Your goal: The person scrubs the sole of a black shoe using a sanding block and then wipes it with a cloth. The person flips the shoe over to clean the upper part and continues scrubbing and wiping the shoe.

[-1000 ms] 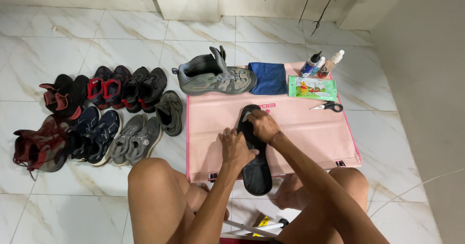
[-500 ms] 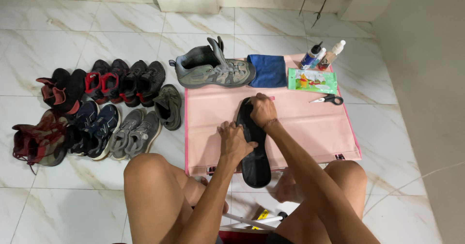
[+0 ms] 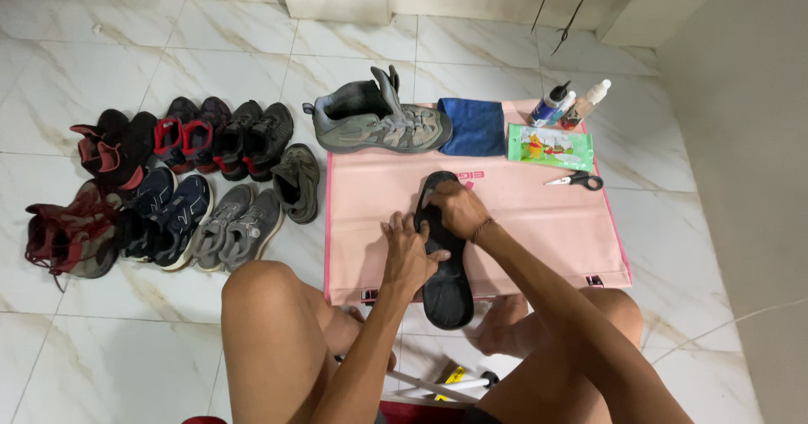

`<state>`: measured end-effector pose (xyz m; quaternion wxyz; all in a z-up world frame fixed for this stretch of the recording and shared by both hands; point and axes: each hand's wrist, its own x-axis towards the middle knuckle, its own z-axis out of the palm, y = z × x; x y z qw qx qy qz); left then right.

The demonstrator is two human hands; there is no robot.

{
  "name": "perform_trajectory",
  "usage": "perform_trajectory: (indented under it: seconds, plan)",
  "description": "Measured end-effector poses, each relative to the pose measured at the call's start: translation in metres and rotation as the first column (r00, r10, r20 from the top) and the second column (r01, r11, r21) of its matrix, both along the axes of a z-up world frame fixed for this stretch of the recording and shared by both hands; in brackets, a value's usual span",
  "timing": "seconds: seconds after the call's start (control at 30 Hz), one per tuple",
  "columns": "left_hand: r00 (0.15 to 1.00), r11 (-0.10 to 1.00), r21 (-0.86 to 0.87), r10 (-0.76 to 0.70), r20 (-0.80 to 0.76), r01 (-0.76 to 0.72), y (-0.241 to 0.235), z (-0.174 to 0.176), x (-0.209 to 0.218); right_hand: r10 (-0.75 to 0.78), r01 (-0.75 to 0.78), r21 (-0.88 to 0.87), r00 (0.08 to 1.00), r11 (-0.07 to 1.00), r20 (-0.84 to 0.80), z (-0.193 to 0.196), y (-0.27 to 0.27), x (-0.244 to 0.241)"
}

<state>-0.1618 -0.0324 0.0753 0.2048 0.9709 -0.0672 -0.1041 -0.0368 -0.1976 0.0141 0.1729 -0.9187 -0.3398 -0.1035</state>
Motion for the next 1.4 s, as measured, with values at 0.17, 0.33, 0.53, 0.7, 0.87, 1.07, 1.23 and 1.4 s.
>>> perform_trajectory:
  seconds: [0.17, 0.33, 0.53, 0.7, 0.87, 1.07, 1.23, 1.4]
  plan:
    - [1.000, 1.000, 0.010, 0.016, -0.019, -0.016, -0.002, 0.000, 0.000, 0.008, -0.009, 0.047, 1.000, 0.999, 0.025, -0.013, 0.001, -0.003]
    - [1.000, 0.999, 0.053, -0.011, 0.000, 0.011, -0.004, -0.006, -0.005, 0.118, -0.116, 0.052, 0.993, 0.992, -0.022, -0.009, -0.006, 0.000]
    - [1.000, 0.999, 0.041, -0.002, 0.026, 0.001, 0.000, 0.000, 0.001, 0.100, -0.098, 0.123, 0.995, 0.988, -0.005, -0.018, -0.001, -0.004]
    - [1.000, 1.000, 0.003, -0.006, -0.004, 0.006, 0.002, 0.004, 0.002, 0.041, -0.044, 0.042, 0.997, 0.998, 0.062, -0.019, -0.004, 0.038]
    - [1.000, 0.999, -0.044, 0.019, -0.014, -0.020, -0.001, -0.011, -0.001, 0.177, -0.175, 0.055, 0.984, 0.983, -0.023, -0.002, 0.000, -0.018]
    - [1.000, 1.000, 0.016, -0.010, -0.017, 0.010, -0.004, -0.001, -0.003, 0.115, -0.107, -0.111, 0.991, 0.988, 0.068, 0.004, -0.001, 0.015]
    - [1.000, 1.000, -0.011, -0.027, -0.015, 0.027, -0.002, -0.004, 0.003, 0.163, -0.163, -0.019, 0.984, 0.987, 0.076, -0.008, -0.007, -0.012]
    - [0.999, 0.998, 0.046, -0.042, -0.021, 0.043, -0.001, -0.006, 0.006, 0.192, -0.175, -0.100, 0.961, 0.980, 0.201, 0.005, -0.004, 0.010]
